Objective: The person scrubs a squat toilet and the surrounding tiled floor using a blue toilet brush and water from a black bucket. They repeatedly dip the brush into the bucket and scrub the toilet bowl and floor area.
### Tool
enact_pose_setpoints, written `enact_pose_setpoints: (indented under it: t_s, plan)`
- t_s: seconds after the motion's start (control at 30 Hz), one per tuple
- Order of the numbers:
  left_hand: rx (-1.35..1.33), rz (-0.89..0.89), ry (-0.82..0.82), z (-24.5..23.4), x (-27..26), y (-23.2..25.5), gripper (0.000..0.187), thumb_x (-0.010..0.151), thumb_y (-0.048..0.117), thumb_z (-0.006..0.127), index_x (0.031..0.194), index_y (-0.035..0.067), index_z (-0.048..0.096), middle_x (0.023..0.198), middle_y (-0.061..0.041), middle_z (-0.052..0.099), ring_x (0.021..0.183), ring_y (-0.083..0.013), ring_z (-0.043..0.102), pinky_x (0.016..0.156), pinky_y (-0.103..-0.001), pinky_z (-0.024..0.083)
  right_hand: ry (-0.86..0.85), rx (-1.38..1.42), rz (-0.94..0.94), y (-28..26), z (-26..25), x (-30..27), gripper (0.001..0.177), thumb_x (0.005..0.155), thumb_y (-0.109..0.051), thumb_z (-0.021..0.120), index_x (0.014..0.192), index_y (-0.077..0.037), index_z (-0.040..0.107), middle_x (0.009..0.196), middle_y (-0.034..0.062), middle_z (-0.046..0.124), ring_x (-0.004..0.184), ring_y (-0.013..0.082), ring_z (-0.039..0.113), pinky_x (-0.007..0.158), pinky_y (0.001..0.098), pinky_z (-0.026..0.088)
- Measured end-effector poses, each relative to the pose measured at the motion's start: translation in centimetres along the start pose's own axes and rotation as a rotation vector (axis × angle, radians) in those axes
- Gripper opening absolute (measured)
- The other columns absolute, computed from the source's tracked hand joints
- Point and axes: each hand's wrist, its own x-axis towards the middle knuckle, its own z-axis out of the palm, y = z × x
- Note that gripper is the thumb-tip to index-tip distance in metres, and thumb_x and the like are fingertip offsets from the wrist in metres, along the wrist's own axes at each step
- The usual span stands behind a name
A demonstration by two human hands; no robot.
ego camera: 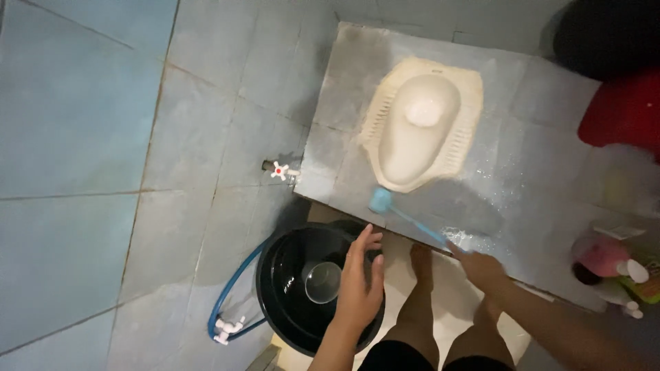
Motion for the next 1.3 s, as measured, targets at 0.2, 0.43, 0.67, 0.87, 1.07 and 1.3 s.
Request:
enact_pose_setpoints:
  t_s: [0.2,0.43,0.67,0.87,1.07,1.3]
  plan:
    - [0.070,0.071,0.093,-0.3,-1.1,-1.3,0.051,0.107,0.025,0.043,0.153,0.005,0.038,0.136,-0.017,0.062,0.118,-0.0272,0.063,0.105,-0.042,0.044,0.056,0.374,0.033,-8.4,-3.7,2.5,0.079,0.104,-0.065,0.013,0.134,-0.007,0.057,0.104,0.0233,0.070,0.092,0.0376,0.071,0.086,0.0458,0.055]
    - [-0.012,-0.001,0.059,-0.4,-1.4,-1.6,0.053,0.108,0.027,0.043,0.157,0.008,0.034,0.141,-0.016,0.056,0.124,-0.0280,0.060,0.103,-0.044,0.049,0.082,-0.083,0.017,6.9,3.5,-0.2,0.087,0.100,-0.025,0.046,0.165,-0.049,-0.008,0.105,0.0072,0.061,0.088,0.0239,0.068,0.075,0.0386,0.054]
    - [-0.006,0.004,0.025,0.5,-1.7,-2.5,0.052,0.108,0.023,0.042,0.157,0.009,0.033,0.140,-0.016,0.055,0.122,-0.0279,0.058,0.104,-0.045,0.046,0.042,-0.148,0.005,13.0,9.3,2.0,0.109,0.095,-0.037,0.064,0.166,-0.041,-0.017,0.102,0.0053,0.069,0.091,0.0225,0.072,0.074,0.0384,0.054]
    - [0.024,-0.117,0.001,1.4,-1.9,-4.8,0.054,0.108,0.026,0.041,0.159,0.009,0.033,0.142,-0.013,0.055,0.124,-0.0280,0.059,0.101,-0.045,0.049,0.219,-0.055,-0.060,4.4,9.1,4.3,0.074,0.106,-0.020,0.035,0.166,-0.045,-0.002,0.131,0.0187,0.064,0.097,0.0265,0.075,0.070,0.0366,0.065]
    - [0.147,-0.296,-0.232,7.0,-2.8,-17.1,0.049,0.107,0.022,0.041,0.151,0.000,0.042,0.150,-0.024,0.052,0.140,-0.0405,0.047,0.113,-0.052,0.040,0.165,0.485,-0.121,-10.6,-0.4,0.5,0.057,0.106,-0.023,0.031,0.162,-0.027,0.022,0.090,0.0227,0.072,0.068,0.0341,0.071,0.055,0.0416,0.052]
    - [-0.613,-0.873,0.003,13.6,-1.0,-25.0,0.062,0.110,0.037,0.050,0.156,-0.001,0.033,0.130,-0.039,0.060,0.110,-0.0525,0.069,0.088,-0.061,0.058,0.345,1.128,-0.530,-13.3,10.0,12.8,0.079,0.112,-0.059,0.017,0.161,0.000,0.031,0.164,0.0266,0.031,0.151,0.0443,0.029,0.124,0.0586,0.023]
